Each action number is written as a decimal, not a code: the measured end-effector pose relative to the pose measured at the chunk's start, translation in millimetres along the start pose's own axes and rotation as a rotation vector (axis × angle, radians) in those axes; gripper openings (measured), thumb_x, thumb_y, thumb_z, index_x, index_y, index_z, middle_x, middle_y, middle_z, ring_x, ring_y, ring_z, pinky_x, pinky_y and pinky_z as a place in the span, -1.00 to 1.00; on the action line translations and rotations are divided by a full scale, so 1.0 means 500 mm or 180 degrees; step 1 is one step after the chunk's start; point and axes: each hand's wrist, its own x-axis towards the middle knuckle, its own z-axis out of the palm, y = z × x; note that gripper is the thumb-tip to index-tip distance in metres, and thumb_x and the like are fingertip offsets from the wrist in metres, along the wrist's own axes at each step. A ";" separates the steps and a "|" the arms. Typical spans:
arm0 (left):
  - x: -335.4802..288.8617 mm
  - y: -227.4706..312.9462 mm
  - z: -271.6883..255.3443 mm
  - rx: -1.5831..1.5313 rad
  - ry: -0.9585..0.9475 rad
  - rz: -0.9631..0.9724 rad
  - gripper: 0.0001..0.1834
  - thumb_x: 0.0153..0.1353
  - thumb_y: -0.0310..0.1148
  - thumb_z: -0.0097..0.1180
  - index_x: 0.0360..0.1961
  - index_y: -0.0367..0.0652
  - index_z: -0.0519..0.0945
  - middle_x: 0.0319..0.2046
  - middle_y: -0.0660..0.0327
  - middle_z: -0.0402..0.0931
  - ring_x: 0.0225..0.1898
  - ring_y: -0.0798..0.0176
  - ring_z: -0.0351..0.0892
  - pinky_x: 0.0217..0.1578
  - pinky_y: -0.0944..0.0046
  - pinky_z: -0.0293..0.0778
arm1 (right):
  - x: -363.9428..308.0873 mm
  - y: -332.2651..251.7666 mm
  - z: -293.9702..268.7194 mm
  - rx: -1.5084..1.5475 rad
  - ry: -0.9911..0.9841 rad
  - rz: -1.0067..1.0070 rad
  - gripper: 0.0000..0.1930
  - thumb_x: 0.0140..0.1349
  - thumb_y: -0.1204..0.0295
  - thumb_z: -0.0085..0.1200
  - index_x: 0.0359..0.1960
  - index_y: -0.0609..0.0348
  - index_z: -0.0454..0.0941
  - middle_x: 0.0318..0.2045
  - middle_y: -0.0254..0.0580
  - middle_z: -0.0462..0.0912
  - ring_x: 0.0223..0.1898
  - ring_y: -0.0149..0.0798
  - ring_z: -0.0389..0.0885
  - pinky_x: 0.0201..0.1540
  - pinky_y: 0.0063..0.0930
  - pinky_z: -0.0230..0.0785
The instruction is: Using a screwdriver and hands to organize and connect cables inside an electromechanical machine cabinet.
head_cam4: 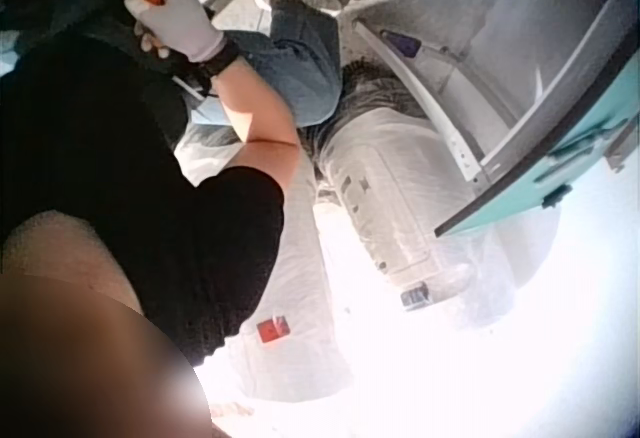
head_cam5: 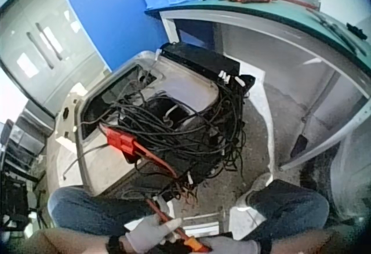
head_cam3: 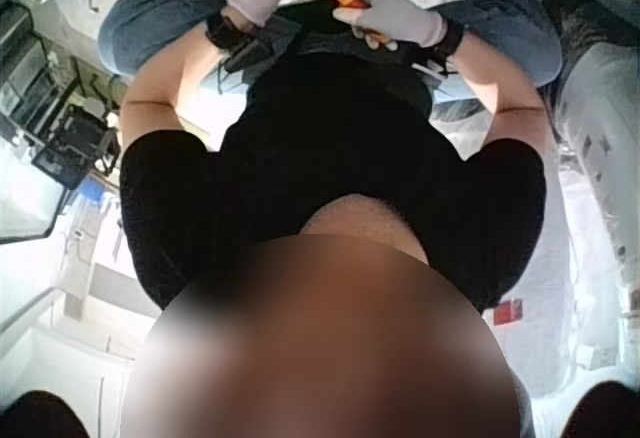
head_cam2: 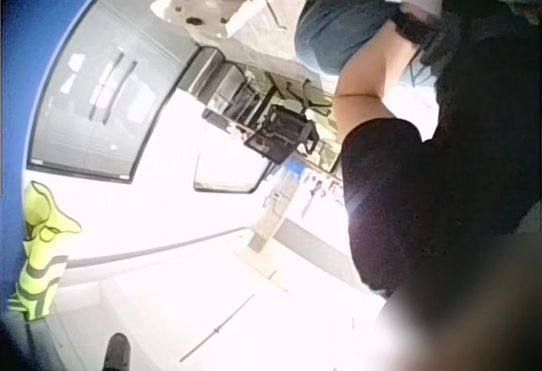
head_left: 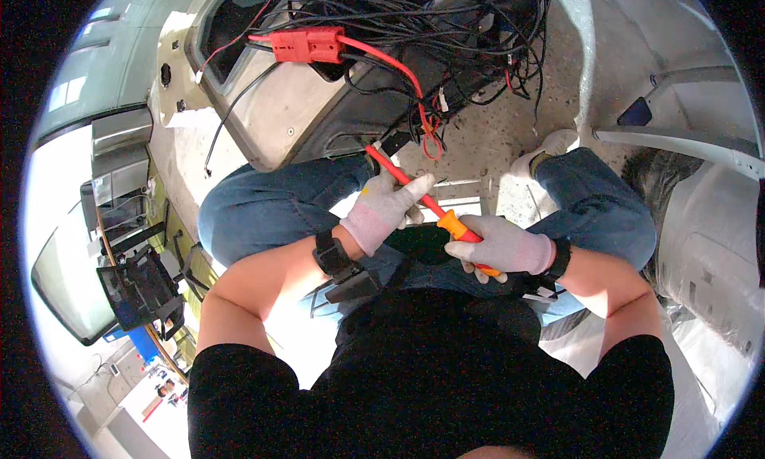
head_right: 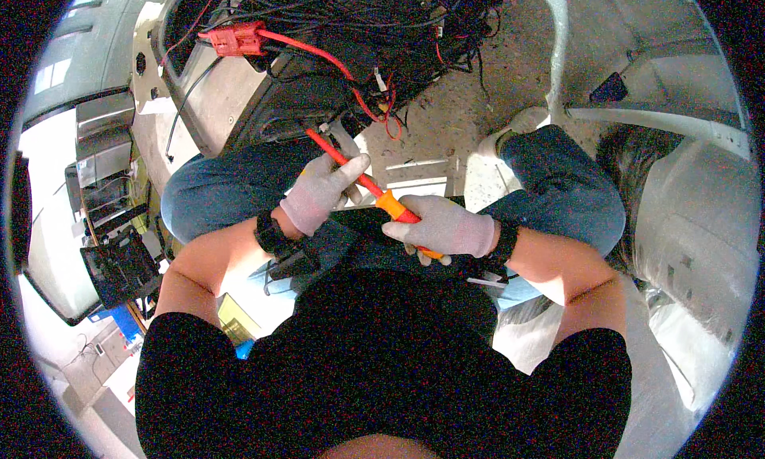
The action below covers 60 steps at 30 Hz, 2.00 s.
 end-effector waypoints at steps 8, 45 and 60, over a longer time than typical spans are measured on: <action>-0.005 -0.022 0.017 -0.1118 -0.0702 0.0238 -0.71 0.25 -0.22 -0.04 -0.19 -0.24 0.47 -0.35 0.23 0.50 -0.48 0.51 0.41 -0.53 0.54 0.33 | -0.001 0.000 -0.005 -0.0034 0.0064 -0.0040 -0.67 0.19 0.19 -0.02 -0.20 0.20 0.34 -0.61 -0.33 0.50 -0.72 -0.49 0.48 -0.78 -0.64 0.26; -0.008 -0.021 0.013 -0.0295 -0.0434 -0.0013 -0.71 0.25 -0.22 -0.04 -0.23 -0.26 0.50 -0.38 0.21 0.53 -0.49 0.49 0.46 -0.48 0.49 0.39 | 0.001 0.000 -0.007 -0.0554 -0.0147 -0.0247 -0.59 0.18 0.11 0.00 -0.16 0.18 0.29 -0.61 -0.30 0.50 -0.67 -0.43 0.53 -0.74 -0.59 0.35; 0.022 -0.069 0.018 -0.1436 -0.0923 -0.0329 -0.64 0.31 -0.26 -0.16 0.02 -0.29 0.26 -0.19 0.08 0.47 -0.39 0.32 0.50 -0.35 0.36 0.49 | 0.048 0.071 -0.021 -0.2094 -0.0183 -0.0801 -0.62 0.18 0.09 -0.03 -0.32 0.23 0.38 -0.60 -0.21 0.52 -0.64 -0.33 0.56 -0.66 -0.51 0.45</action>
